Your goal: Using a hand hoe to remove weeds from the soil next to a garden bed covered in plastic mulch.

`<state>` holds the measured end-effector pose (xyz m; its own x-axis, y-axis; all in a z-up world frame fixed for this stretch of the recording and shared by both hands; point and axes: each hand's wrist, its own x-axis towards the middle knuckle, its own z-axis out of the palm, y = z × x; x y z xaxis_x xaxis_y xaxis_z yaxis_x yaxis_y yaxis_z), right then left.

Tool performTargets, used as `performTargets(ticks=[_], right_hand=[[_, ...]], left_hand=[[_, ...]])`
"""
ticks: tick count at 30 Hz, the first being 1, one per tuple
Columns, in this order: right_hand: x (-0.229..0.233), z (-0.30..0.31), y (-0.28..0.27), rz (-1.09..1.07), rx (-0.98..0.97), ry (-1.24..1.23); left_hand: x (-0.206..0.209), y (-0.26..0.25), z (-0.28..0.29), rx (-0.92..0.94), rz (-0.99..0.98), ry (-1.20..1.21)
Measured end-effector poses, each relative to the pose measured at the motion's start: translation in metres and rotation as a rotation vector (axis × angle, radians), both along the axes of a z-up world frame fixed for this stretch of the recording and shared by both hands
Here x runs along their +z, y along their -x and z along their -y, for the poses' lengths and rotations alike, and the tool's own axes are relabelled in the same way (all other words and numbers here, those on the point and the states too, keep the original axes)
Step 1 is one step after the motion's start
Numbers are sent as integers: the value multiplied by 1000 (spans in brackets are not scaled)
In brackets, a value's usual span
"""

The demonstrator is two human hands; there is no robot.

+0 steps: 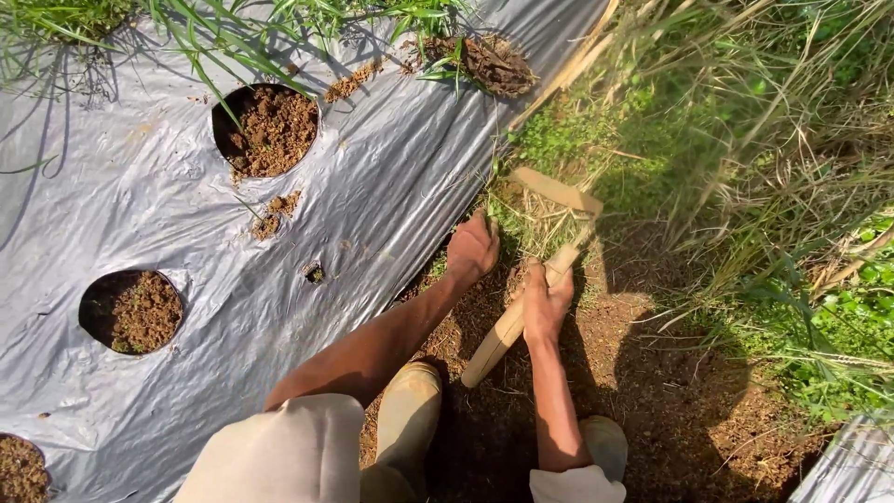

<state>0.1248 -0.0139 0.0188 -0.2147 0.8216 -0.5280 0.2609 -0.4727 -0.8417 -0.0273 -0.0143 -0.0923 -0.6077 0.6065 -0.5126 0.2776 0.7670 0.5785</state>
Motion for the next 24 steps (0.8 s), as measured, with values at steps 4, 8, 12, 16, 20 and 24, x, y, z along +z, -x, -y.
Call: performTargets(ticks=[4, 8, 12, 16, 20, 24], right_hand=[[-5, -10, -7, 25, 46, 25], [-5, -17, -17, 62, 154, 60], [-15, -25, -18, -110, 39, -45], [2, -21, -24, 2, 190, 16], [46, -21, -21, 133, 215, -46], [29, -29, -24, 71, 64, -26]], left_hand=[[78, -4, 12, -43, 13, -105], [124, -8, 13, -32, 30, -100], [132, -13, 21, -77, -41, -143], [100, -6, 26, -178, -92, -28], [64, -9, 31, 17, 151, -101], [66, -15, 32, -36, 88, 23]])
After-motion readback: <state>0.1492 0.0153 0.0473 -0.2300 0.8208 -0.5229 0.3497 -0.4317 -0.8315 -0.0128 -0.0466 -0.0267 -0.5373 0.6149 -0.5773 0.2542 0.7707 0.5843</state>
